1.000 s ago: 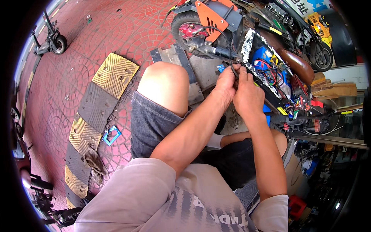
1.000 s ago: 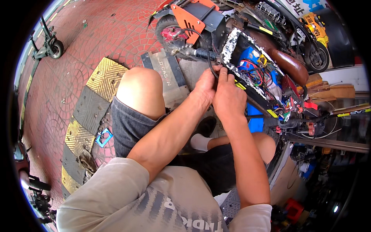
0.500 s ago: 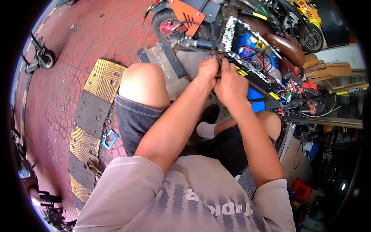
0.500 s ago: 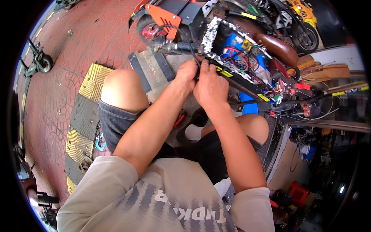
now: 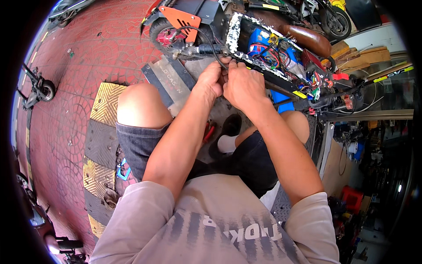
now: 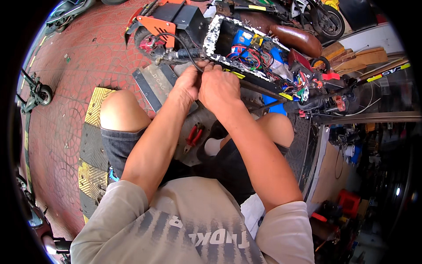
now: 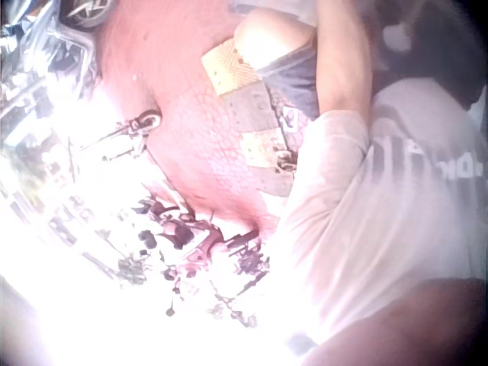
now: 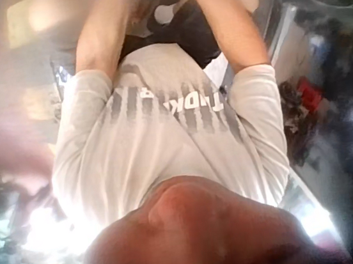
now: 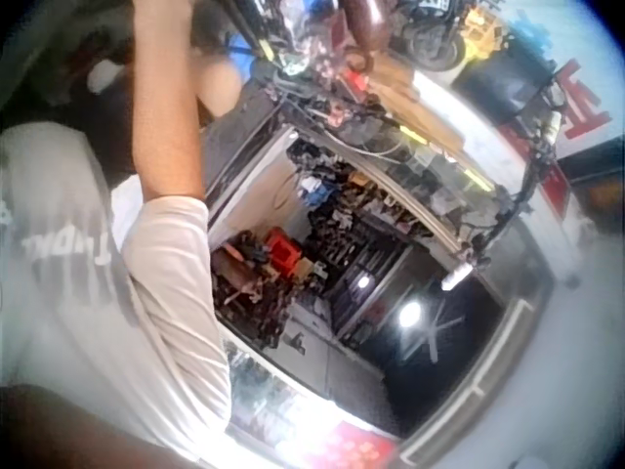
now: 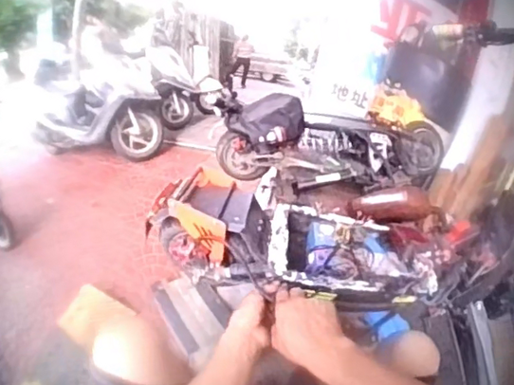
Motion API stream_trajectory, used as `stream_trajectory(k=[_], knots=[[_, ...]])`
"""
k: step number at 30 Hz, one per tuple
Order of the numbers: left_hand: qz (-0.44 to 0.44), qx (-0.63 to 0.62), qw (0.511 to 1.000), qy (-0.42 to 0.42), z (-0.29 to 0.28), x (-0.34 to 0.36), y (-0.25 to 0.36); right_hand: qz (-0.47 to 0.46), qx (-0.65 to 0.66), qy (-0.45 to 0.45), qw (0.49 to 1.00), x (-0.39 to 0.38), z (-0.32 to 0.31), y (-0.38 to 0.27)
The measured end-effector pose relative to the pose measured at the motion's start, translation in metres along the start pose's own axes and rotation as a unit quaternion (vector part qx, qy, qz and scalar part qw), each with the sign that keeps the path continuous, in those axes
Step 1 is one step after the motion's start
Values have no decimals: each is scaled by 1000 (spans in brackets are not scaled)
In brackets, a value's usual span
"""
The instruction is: The person connects wires and installs electrical components inside an electric scooter battery compartment using a screwdriver and pliers.
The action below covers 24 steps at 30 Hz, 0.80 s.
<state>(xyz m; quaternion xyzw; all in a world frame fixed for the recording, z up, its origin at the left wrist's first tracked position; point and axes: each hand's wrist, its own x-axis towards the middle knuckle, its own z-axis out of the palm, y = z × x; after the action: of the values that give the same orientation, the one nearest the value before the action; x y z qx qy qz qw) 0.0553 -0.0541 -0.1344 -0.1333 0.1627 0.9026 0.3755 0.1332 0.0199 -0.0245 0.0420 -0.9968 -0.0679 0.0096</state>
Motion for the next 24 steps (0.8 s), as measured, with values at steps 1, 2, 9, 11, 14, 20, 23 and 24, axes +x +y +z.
stream_trajectory(k=[1, 2, 9, 11, 14, 20, 23, 24], knots=[[4, -18, 1000, -2, -5, 0, -1, -2, 11, 6, 1000, 0, 3, -1], [0, -14, 1000, -12, -12, 6, -1, -3, 22, 12, 1000, 0, 6, -2], [54, 58, 996, 31, -12, 19, -9, 10, 71, 12, 997, -2, 6, 9], [16, 42, 998, 39, 0, 10, -6, 19, 90, -25, 995, -9, -11, 11], [10, 34, 999, 38, 13, 1, -14, -6, 201, 59, 978, -33, -9, 22], [37, 97, 993, 52, 10, 3, -19, -27, 319, 133, 938, -47, -3, 34], [-7, 158, 986, 51, 12, -3, -5, -13, 369, 168, 914, -46, 2, 46], [-17, 225, 972, 66, 20, -10, -3, -8, 384, 185, 904, -45, 5, 54]])
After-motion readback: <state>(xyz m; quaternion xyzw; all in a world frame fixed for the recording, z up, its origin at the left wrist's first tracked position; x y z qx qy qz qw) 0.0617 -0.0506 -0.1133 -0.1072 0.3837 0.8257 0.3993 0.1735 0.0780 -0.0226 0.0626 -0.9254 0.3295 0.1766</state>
